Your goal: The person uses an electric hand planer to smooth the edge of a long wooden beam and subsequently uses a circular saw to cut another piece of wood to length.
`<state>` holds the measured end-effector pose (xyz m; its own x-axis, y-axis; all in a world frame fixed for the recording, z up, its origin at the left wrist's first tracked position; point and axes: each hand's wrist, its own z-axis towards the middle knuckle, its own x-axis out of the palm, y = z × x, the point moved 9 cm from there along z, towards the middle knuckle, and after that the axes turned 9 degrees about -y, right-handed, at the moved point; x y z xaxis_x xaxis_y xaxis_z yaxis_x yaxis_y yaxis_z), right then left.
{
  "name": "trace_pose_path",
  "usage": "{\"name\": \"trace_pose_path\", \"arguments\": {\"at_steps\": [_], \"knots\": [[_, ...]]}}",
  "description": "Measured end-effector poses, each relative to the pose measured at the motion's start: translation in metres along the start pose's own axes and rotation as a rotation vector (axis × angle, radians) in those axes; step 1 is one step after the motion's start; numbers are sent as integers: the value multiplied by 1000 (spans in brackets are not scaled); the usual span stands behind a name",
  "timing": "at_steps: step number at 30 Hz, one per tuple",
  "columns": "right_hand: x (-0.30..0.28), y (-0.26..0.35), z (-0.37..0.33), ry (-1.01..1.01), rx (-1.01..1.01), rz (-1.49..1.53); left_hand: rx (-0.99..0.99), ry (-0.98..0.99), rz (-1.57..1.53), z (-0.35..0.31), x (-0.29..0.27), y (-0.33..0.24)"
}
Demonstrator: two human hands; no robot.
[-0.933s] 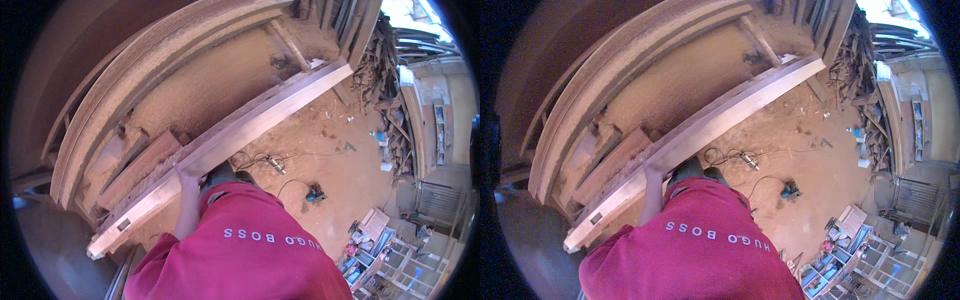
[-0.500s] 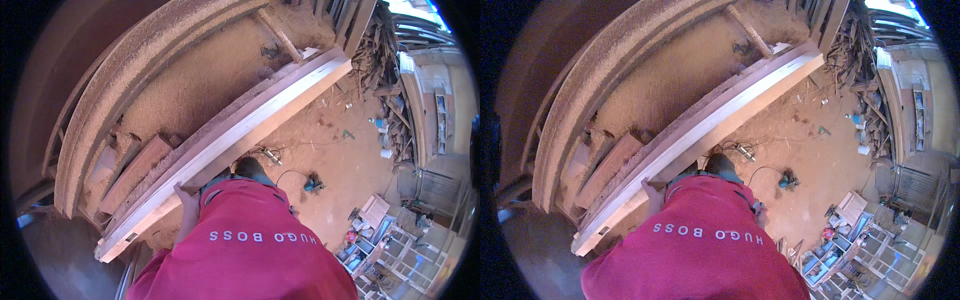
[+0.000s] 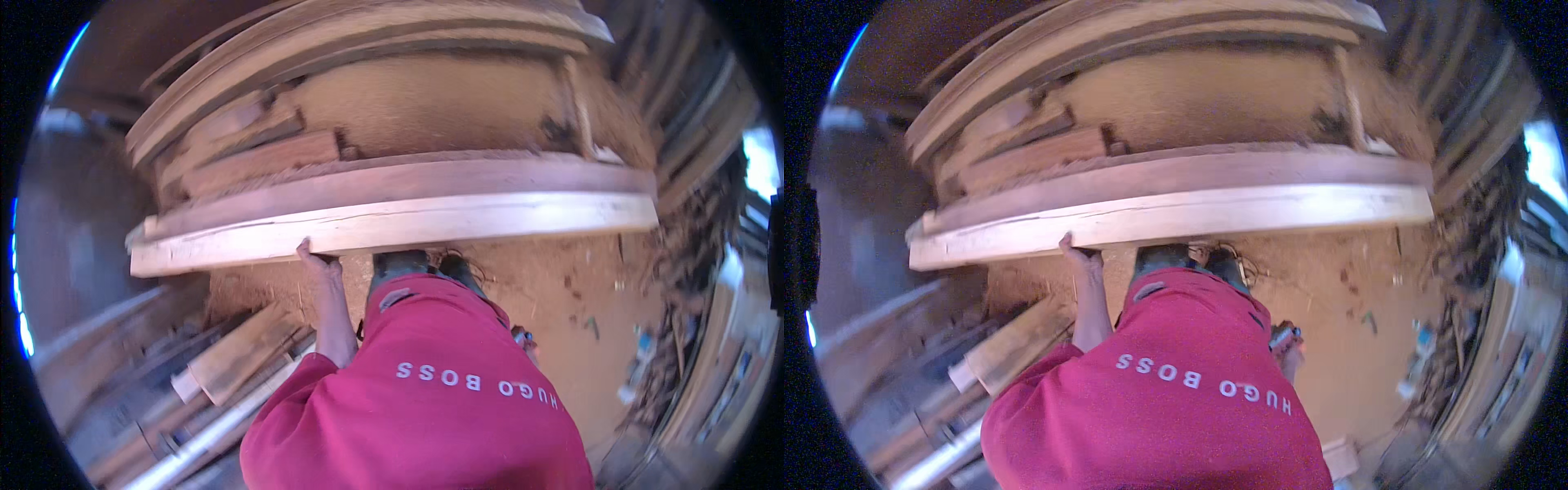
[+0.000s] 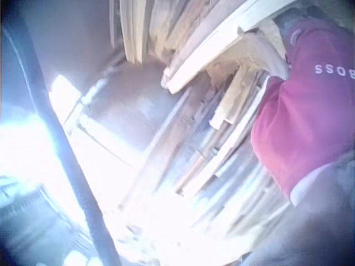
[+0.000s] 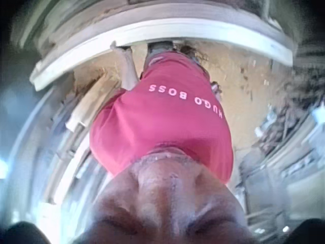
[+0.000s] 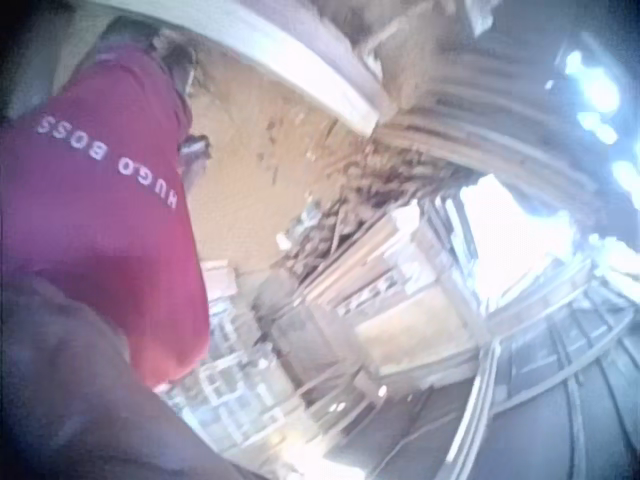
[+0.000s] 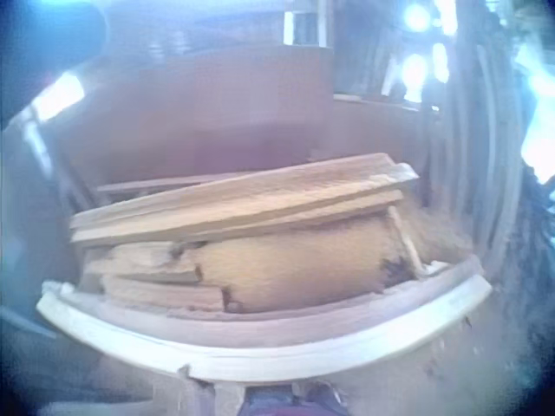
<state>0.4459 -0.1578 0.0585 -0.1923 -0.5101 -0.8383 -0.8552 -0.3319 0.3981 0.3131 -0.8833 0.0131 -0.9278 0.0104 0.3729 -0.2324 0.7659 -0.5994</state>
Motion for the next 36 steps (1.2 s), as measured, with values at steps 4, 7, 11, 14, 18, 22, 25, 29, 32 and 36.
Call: {"name": "trace_pose_path", "arguments": {"at_steps": [4, 7, 11, 14, 18, 22, 25, 29, 32, 36], "knots": [[23, 20, 54, 102, -174, -82, 218, -35, -146, -81, -39, -41], [43, 54, 77, 191, -341, -156, 357, -74, -270, -129, -86, -80], [79, 86, 83, 318, -523, -256, 557, -76, -375, -197, -135, -148], [101, 116, 89, 382, -654, -319, 694, -121, -414, -252, -160, -179], [115, 128, 74, 437, -763, -392, 877, -278, -388, -330, -218, -239], [122, 136, 63, 476, -848, -458, 1079, -499, -380, -404, -272, -271], [125, 138, 47, 507, -904, -492, 1172, -576, -344, -447, -340, -285], [126, 140, 18, 528, -987, -544, 1332, -675, -472, -530, -401, -292], [127, 137, -10, 549, -1030, -571, 1416, -777, -395, -595, -409, -303], [149, 147, -62, 594, -1195, -614, 1537, -919, -362, -677, -477, -291]]}}
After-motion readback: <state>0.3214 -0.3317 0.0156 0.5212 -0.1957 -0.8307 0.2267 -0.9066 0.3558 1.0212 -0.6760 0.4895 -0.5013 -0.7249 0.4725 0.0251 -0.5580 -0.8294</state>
